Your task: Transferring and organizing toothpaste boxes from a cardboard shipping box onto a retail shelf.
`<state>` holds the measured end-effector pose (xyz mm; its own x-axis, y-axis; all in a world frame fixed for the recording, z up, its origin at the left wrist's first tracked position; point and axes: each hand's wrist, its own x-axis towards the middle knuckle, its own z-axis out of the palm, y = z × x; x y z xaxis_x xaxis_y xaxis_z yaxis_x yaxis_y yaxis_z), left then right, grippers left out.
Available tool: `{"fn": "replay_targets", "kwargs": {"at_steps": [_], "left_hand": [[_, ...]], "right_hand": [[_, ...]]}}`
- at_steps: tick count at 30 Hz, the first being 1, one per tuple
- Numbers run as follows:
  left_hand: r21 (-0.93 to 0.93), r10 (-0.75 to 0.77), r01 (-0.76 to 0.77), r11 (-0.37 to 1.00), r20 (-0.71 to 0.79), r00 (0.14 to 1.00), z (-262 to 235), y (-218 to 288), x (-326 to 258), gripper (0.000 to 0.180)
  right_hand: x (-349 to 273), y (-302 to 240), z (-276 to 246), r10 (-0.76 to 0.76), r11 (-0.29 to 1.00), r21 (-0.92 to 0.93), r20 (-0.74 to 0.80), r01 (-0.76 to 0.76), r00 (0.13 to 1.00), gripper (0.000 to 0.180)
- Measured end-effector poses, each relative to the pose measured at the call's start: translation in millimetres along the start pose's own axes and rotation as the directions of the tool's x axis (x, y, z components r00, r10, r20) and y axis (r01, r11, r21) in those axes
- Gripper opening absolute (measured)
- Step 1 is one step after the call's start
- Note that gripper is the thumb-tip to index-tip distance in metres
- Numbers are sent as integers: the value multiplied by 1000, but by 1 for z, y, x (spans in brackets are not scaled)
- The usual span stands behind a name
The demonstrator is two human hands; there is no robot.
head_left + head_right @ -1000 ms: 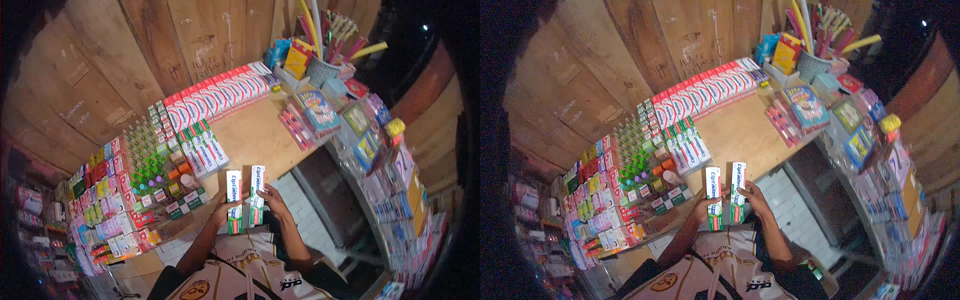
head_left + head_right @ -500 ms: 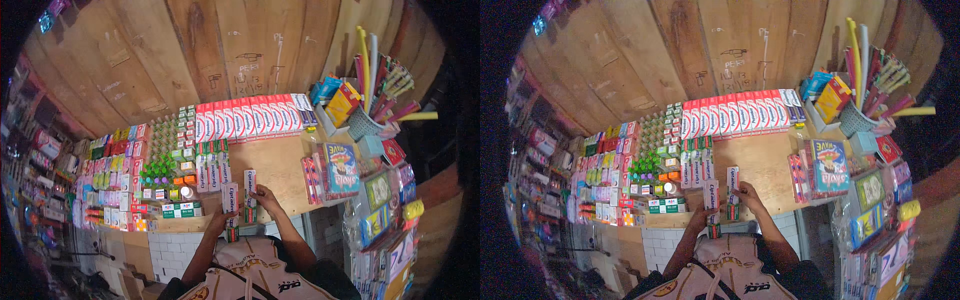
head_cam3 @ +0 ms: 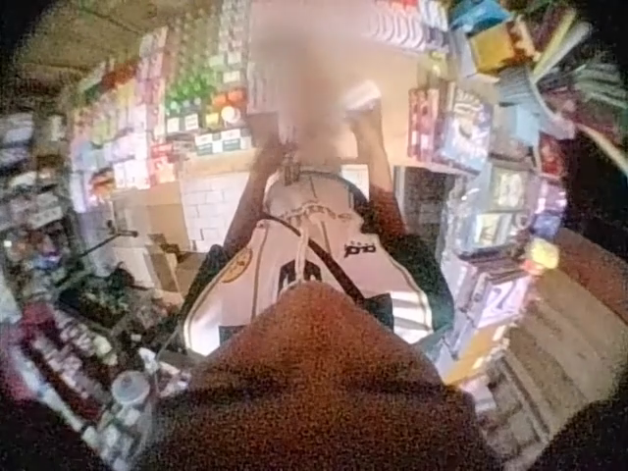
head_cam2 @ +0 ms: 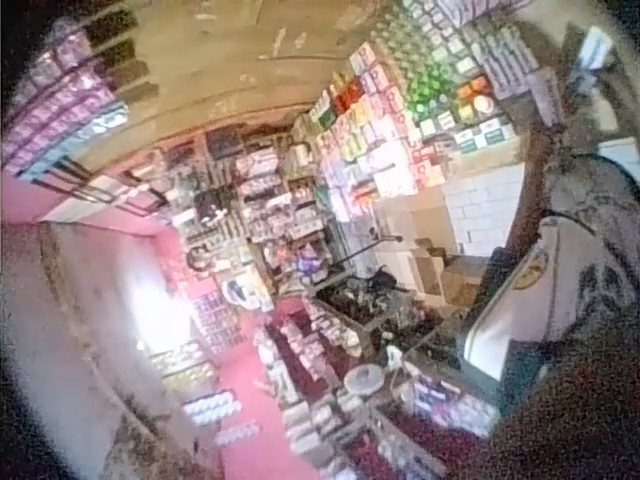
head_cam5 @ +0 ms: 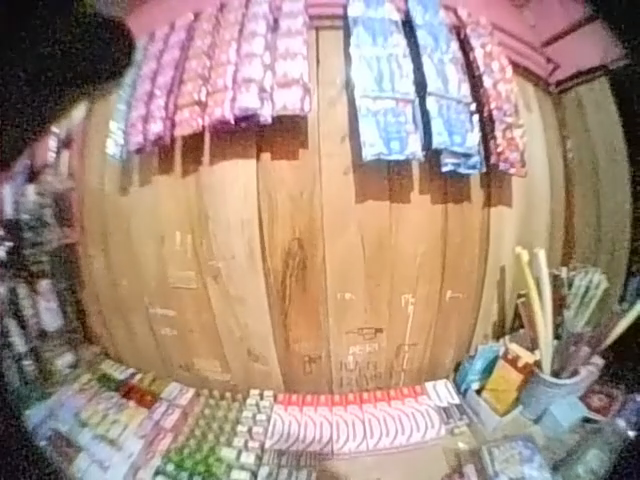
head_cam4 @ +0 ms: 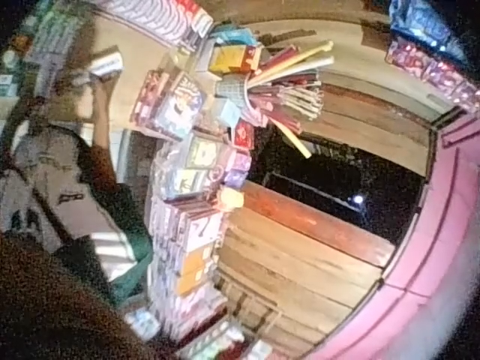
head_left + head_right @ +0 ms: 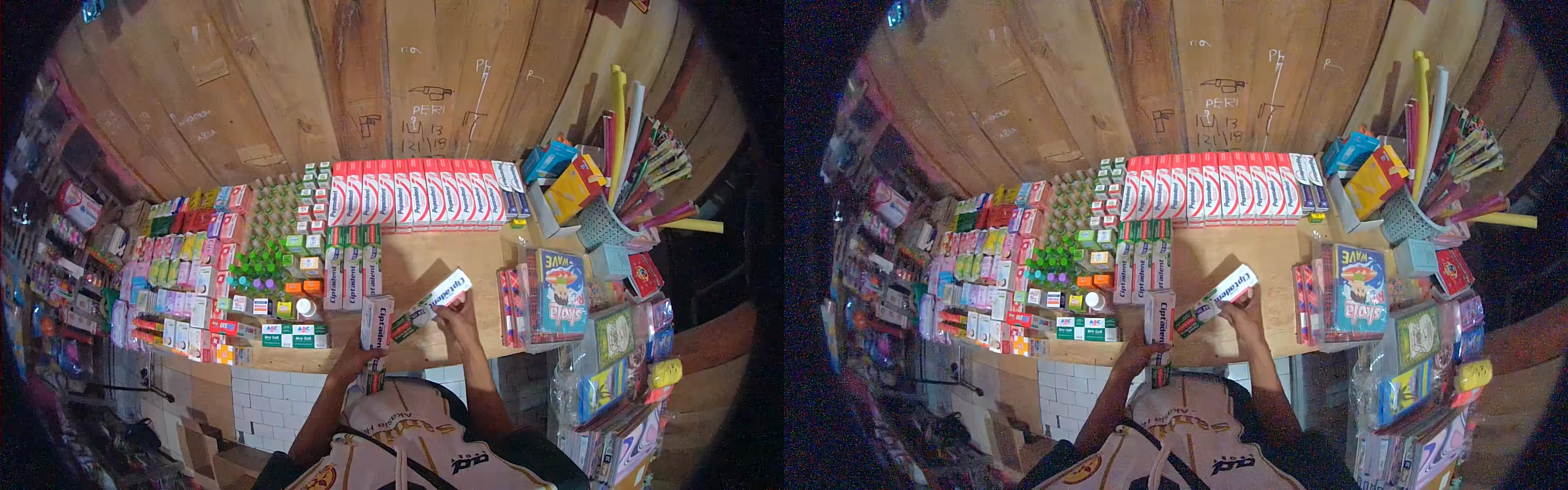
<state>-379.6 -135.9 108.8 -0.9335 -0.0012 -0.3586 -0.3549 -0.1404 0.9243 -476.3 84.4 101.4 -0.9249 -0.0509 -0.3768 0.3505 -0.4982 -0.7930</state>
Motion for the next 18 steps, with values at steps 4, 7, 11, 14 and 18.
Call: {"fn": "replay_targets", "kwargs": {"at_steps": [4, 7, 11, 14, 18], "left_hand": [[-60, -137, 158, 986, 266, 954, 1, 20, 9, 72], [-346, -10, 162, 924, 403, 915, 20, 31, 15, 72], [-467, -14, 239, 851, 435, 900, 37, 41, 23, 71], [-536, 23, 241, 809, 438, 899, 44, 38, 29, 73], [-535, 19, 226, 814, 414, 910, 47, 30, 41, 73]], "right_hand": [[-30, -41, -1, -239, 949, -223, -49, 222, 970, 76], [-30, -47, -9, -522, 821, -328, -103, 467, 846, 83], [-35, -29, -21, -430, 888, 53, -259, 457, 865, 67], [-43, -13, -23, -392, 883, 126, -333, 453, 858, 55], [-53, 3, -26, -360, 873, 185, -379, 451, 853, 44]]}}
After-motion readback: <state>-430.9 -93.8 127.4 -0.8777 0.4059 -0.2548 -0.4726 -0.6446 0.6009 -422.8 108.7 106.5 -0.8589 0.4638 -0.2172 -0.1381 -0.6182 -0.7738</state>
